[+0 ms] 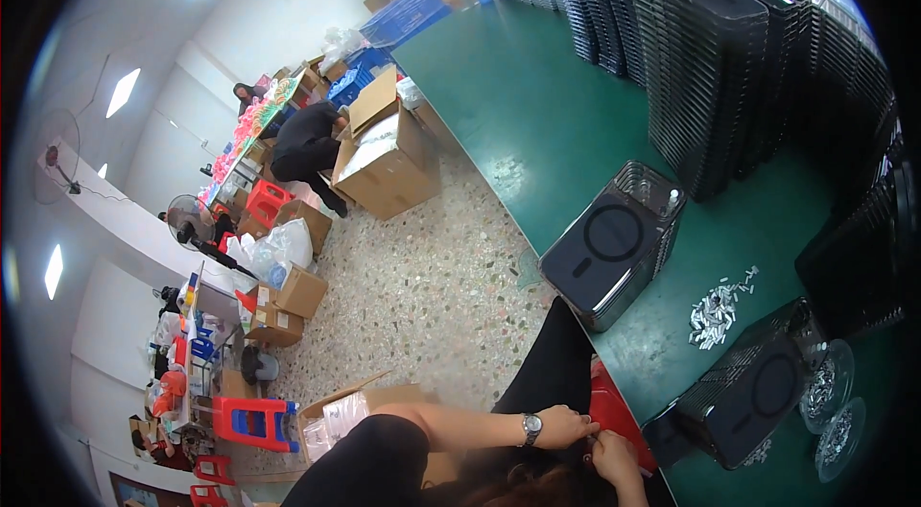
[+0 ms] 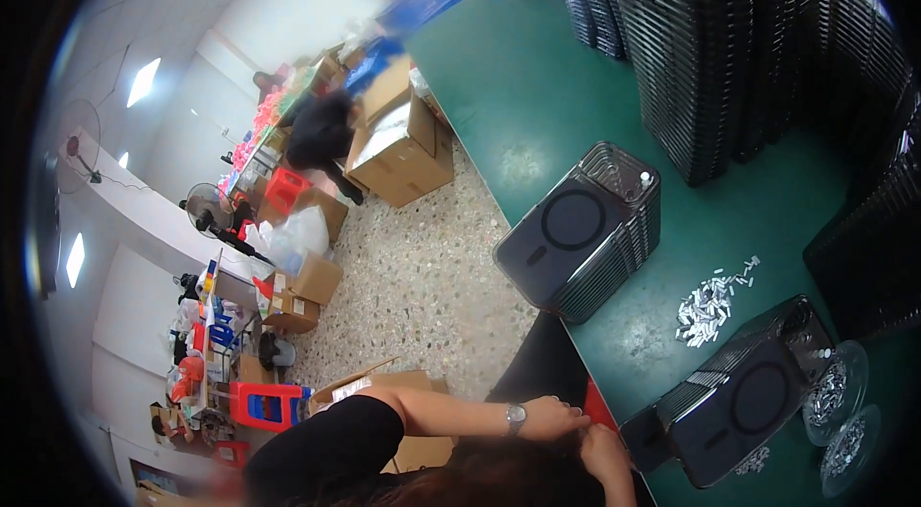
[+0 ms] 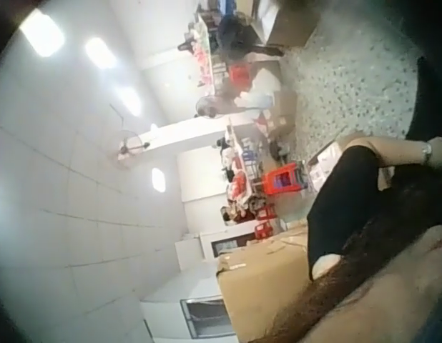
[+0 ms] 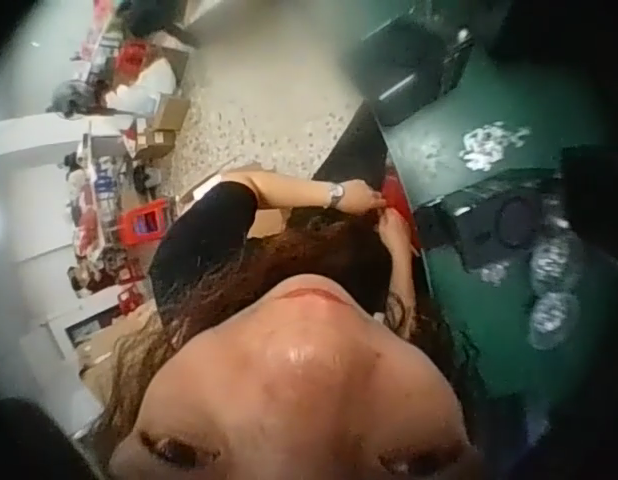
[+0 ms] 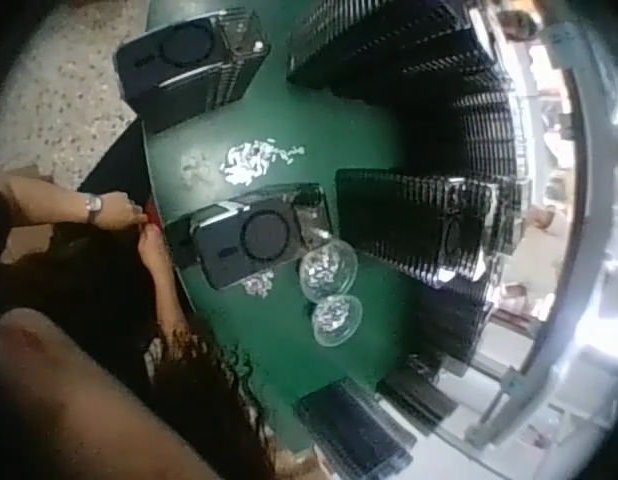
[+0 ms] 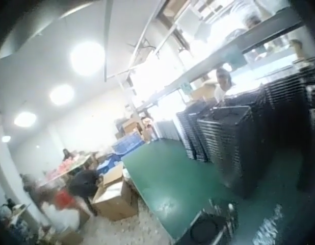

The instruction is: Assembling components and checking glossy phone cases in a manufacturing setting.

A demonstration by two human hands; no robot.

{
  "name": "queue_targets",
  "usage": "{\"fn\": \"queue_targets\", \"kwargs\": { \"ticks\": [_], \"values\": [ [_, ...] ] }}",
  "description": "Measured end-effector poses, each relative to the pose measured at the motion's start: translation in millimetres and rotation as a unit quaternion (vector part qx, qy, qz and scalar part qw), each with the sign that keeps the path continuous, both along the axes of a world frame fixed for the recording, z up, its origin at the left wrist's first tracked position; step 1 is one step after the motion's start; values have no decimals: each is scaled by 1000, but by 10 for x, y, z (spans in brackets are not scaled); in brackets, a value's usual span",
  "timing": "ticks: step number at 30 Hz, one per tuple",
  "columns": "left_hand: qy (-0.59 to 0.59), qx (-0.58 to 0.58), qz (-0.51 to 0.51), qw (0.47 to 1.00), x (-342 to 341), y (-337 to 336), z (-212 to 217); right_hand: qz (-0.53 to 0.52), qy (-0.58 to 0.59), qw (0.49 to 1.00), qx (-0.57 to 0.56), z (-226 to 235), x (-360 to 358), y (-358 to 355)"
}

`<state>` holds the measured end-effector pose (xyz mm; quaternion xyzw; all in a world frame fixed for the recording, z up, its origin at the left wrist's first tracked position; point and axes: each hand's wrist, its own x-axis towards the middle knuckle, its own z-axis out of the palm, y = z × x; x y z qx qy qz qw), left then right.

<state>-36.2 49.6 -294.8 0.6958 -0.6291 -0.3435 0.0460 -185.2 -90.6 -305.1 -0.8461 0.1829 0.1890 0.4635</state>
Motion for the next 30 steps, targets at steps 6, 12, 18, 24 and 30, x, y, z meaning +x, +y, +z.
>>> {"fn": "queue_targets", "kwargs": {
  "ticks": [6, 12, 18, 24, 30],
  "values": [
    [2, 31, 46, 998, -37, -6, -123, -43, -29, 999, 1, -330, -92, 194],
    [269, 82, 80, 956, 518, -186, 236, -72, -223, 972, -7, 236, -79, 92],
    [540, 355, 314, 695, 609, 404, 244, -72, -377, 922, -50, 423, 115, 98],
    [276, 129, 469, 829, 1175, 782, 2094, -121, -328, 935, -66, -607, -395, -107],
    [-155, -221, 348, 898, 1196, -411, 3504, -141, -250, 946, -152, -1491, -727, 44]
  ]
}}
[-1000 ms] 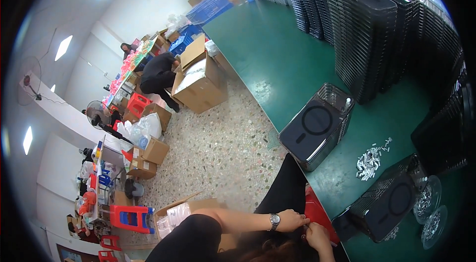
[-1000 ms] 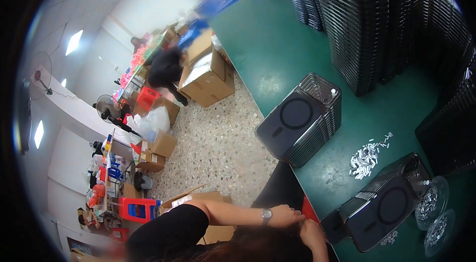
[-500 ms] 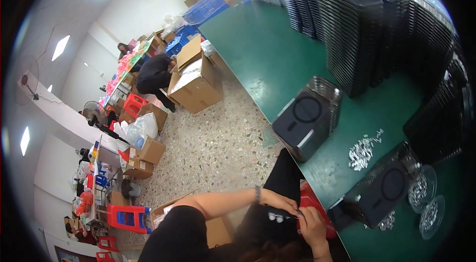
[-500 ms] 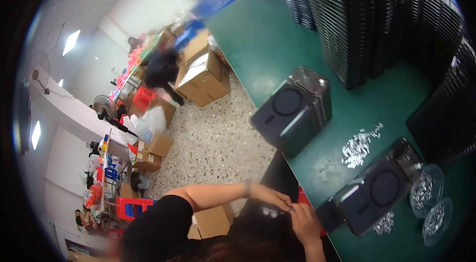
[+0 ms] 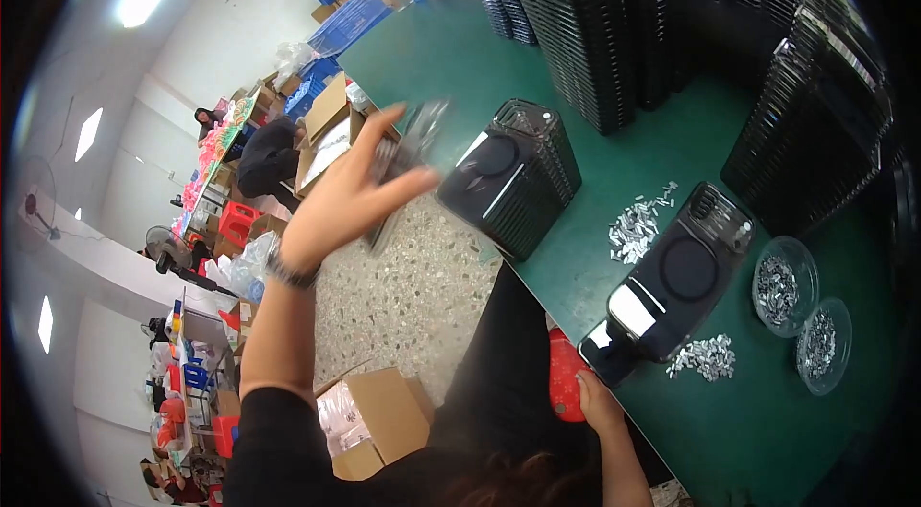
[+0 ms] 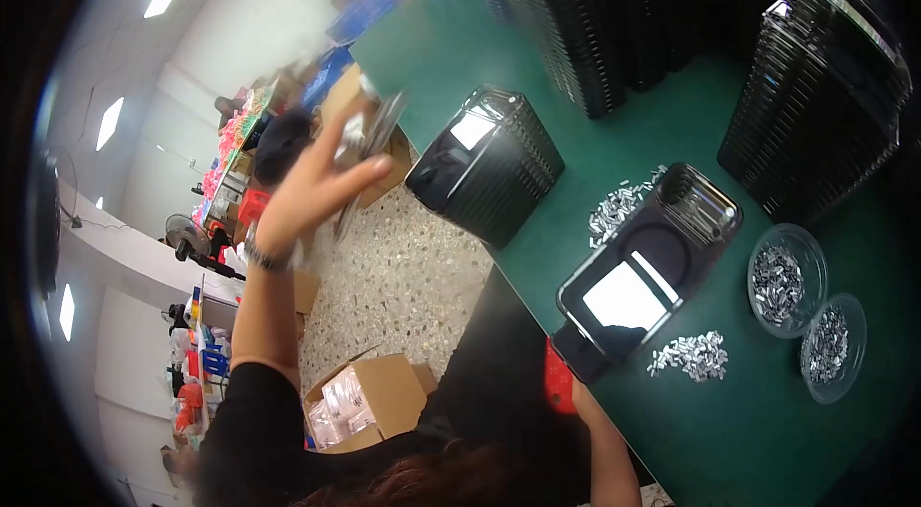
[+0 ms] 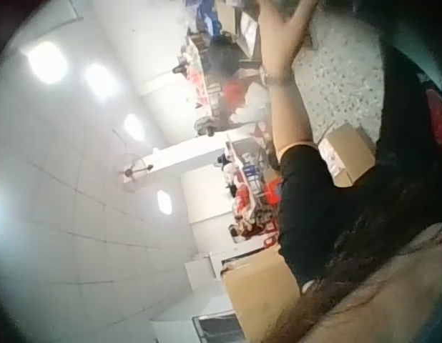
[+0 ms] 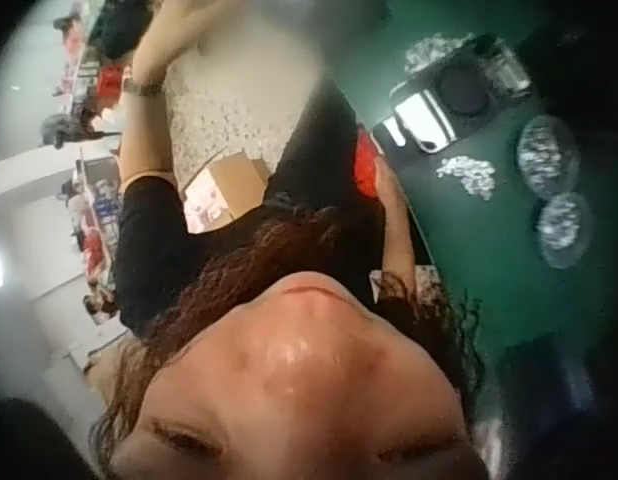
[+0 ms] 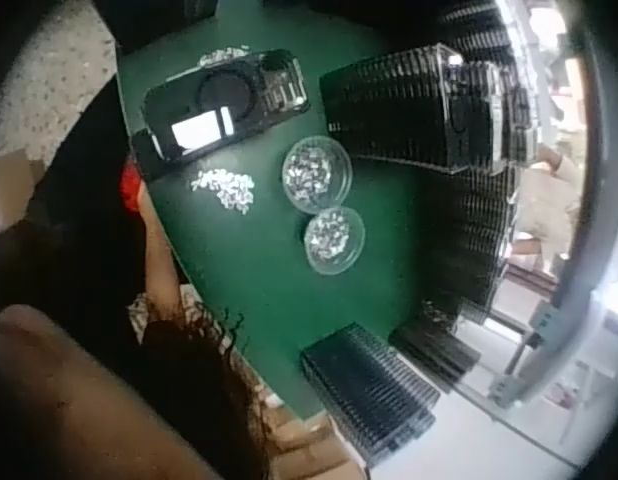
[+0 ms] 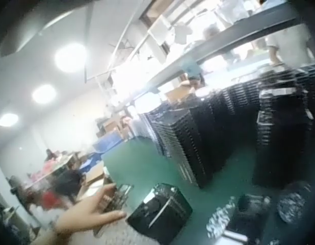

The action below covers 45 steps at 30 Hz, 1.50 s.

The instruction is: Assembling components and checking glossy phone cases in a manufacturing setting.

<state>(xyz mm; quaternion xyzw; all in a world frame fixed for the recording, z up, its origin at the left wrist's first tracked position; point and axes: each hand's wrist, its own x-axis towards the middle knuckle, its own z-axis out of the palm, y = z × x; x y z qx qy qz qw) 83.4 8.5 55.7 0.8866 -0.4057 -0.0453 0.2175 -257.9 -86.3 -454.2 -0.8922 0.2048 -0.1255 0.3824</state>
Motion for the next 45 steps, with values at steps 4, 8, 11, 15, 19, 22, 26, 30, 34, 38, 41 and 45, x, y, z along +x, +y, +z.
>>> {"fn": "queue_targets", "kwargs": {
  "ticks": [4, 8, 11, 15, 19, 22, 26, 30, 34, 38, 41, 45],
  "values": [
    [-153, 64, -15, 986, -49, -764, 47, -3, 5, 1000, 13, 64, 116, -50],
    [-157, 145, -34, 976, 46, -947, -174, -18, 12, 999, 25, 94, 169, -84],
    [-160, 201, -21, 966, -31, -943, -236, -30, 2, 999, 32, -66, 108, -69],
    [-137, 232, -13, 963, -185, -769, -142, -23, 9, 999, 35, -78, 117, -60],
    [-223, 212, -28, 951, -396, -680, 5, -20, 29, 999, 37, -60, 109, -60],
    [-305, 12, -158, 939, -659, -895, 69, -21, 42, 998, 34, -205, 77, -34],
    [-210, 2, -303, 930, -1343, -1445, -111, -9, 62, 998, 31, -394, 150, 25],
    [-275, 72, -347, 894, -1622, -1825, -536, -23, 108, 993, 37, -360, 70, 81],
    [-277, 54, -321, 904, -1474, -1787, -410, -55, 47, 995, -62, 318, 175, -52],
    [-223, -141, -312, 913, -1310, -1695, -325, -58, 88, 994, 2, 691, 60, -152],
    [312, -228, -363, 848, -1048, -1184, -455, -45, 77, 996, 17, 899, 2, 52],
    [475, -369, -78, 795, -934, -208, -542, 72, 66, 987, 126, 2050, -51, 458]
  ]
}}
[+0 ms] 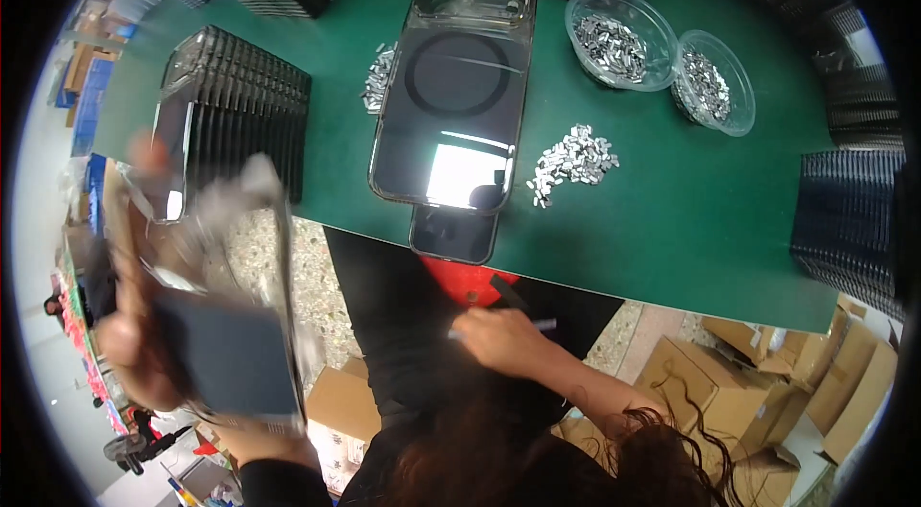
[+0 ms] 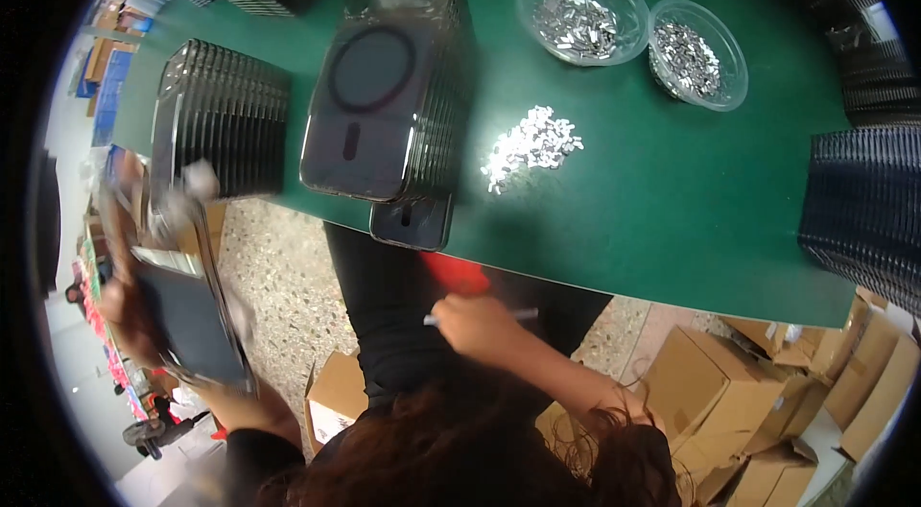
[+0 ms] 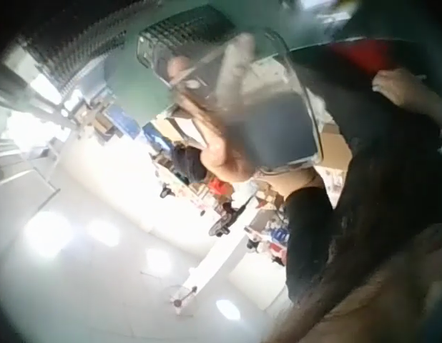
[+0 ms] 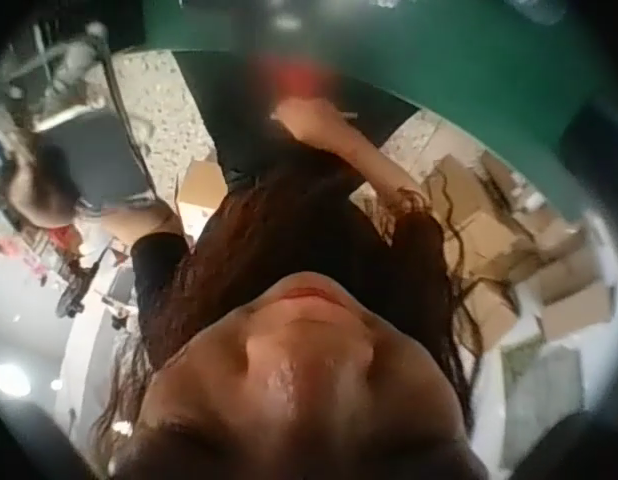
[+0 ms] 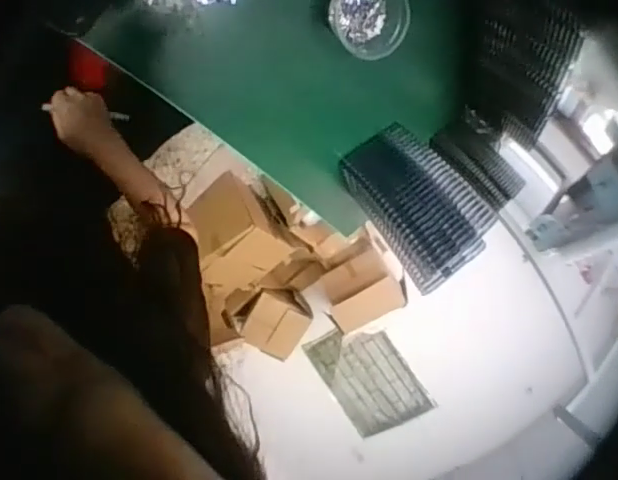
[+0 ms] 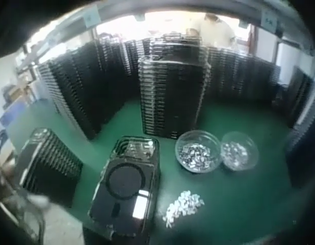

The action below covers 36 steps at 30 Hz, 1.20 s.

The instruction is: Assembling components and checking glossy phone cases in a manufacturing setting.

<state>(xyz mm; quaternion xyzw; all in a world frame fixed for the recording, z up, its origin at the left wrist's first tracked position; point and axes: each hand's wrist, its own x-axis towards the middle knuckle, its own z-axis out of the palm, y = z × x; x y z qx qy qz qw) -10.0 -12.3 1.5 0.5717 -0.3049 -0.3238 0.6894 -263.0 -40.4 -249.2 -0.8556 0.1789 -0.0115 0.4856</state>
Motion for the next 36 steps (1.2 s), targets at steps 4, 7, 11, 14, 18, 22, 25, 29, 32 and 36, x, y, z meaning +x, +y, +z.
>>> {"fn": "queue_targets", "kwargs": {
  "ticks": [4, 7, 11, 14, 18, 22, 25, 29, 32, 36],
  "values": [
    [105, 207, -177, 957, 315, 944, -1002, -121, -45, 981, 143, 1238, -289, -408],
    [140, 275, -218, 926, -95, 937, -1570, -317, -71, 940, -102, 1467, -231, -810],
    [-144, 306, -291, 895, -307, 806, -1890, -364, -29, 916, -166, 1387, 32, -1166],
    [-197, 267, -259, 907, -321, 818, -2042, -300, -23, 908, -292, 1283, 219, -1232],
    [-154, 303, -189, 921, -248, 772, -1972, -283, 35, 900, -330, 1277, 297, -1185],
    [-155, 295, -156, 930, -146, 759, -1966, -292, 67, 911, -285, 1215, 342, -1203],
    [-131, 269, -185, 936, -95, 611, -1864, -296, 49, 919, -257, 1319, 302, -1253],
    [-151, 232, -178, 944, -112, 615, -1896, -284, -37, 910, -300, 1566, 169, -982],
    [-166, 283, -228, 917, -73, 647, -1767, -254, -87, 954, -134, 1667, 168, -473],
    [-210, 265, -256, 906, -165, 677, -1870, -72, -85, 987, -113, 1202, 334, -219]
  ]
}}
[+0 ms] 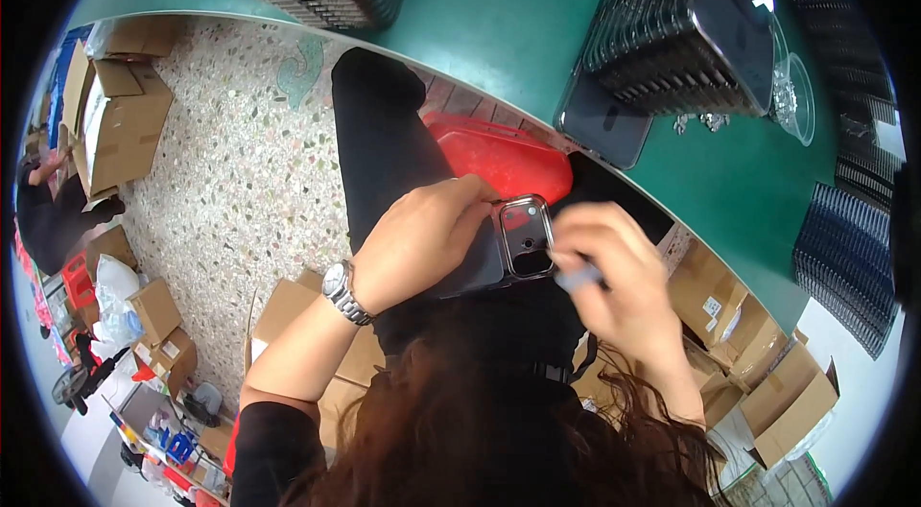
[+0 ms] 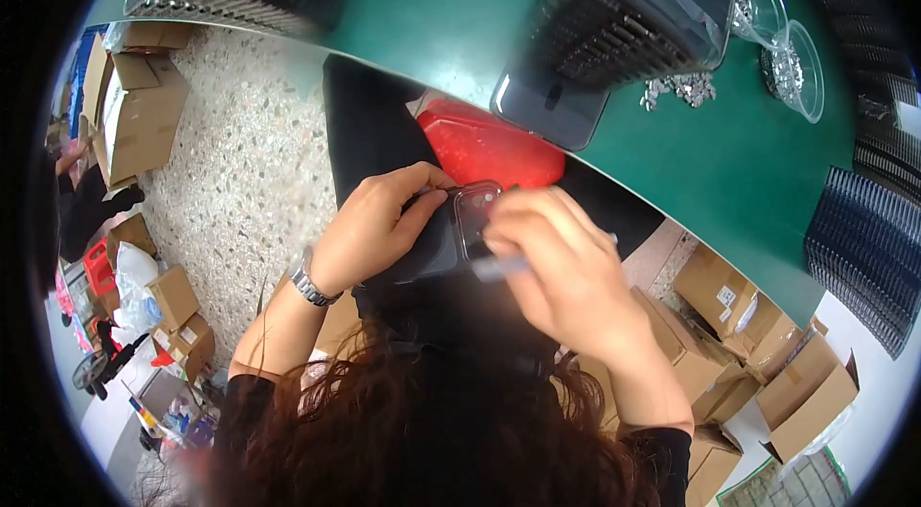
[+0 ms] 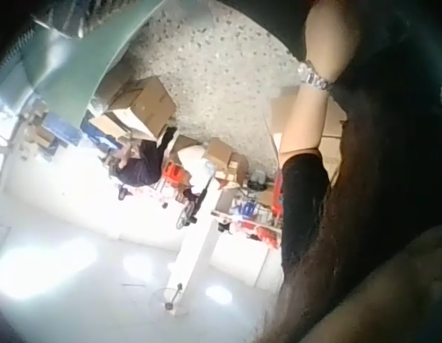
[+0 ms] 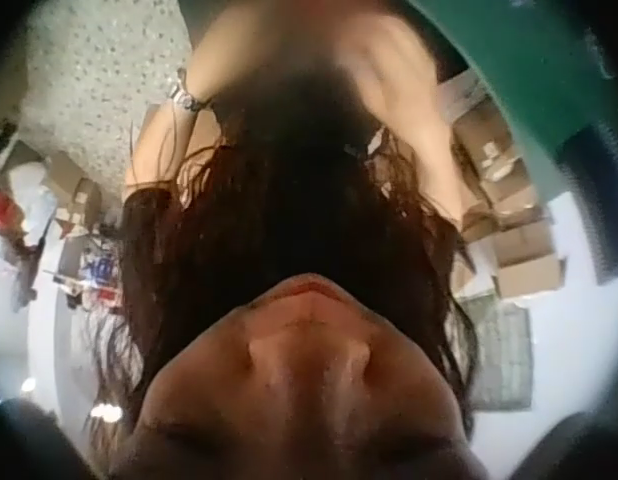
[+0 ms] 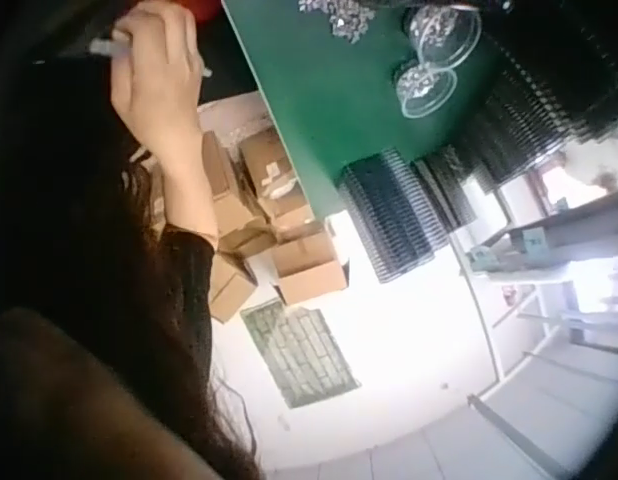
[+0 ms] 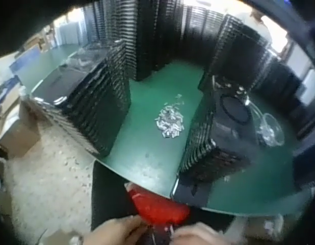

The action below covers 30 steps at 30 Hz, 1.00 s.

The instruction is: Assembling components and checking glossy phone cases in a manufacturing setting.

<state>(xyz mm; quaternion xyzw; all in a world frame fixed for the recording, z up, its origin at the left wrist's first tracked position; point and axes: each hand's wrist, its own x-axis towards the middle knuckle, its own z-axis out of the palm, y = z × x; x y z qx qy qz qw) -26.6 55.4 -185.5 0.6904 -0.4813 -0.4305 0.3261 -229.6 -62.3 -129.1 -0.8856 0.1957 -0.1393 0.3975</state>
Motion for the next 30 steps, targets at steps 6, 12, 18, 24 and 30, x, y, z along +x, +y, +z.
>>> {"fn": "queue_targets", "kwargs": {
  "ticks": [6, 12, 18, 24, 30],
  "values": [
    [-35, 41, -40, 998, -64, 78, -85, 100, 43, 992, -70, -521, 229, -6],
    [-53, 67, -56, 995, -102, 199, -262, 161, 59, 978, -118, -714, 224, 92],
    [-9, 108, -59, 992, 9, 224, -424, 177, 90, 975, -96, -934, 328, 98],
    [-69, 56, -18, 996, 71, 314, -533, 99, 156, 983, 4, -1110, 443, 188],
    [-55, 39, -41, 997, 30, 346, -718, 124, 185, 971, 88, -1153, 439, 148]
  ]
}}
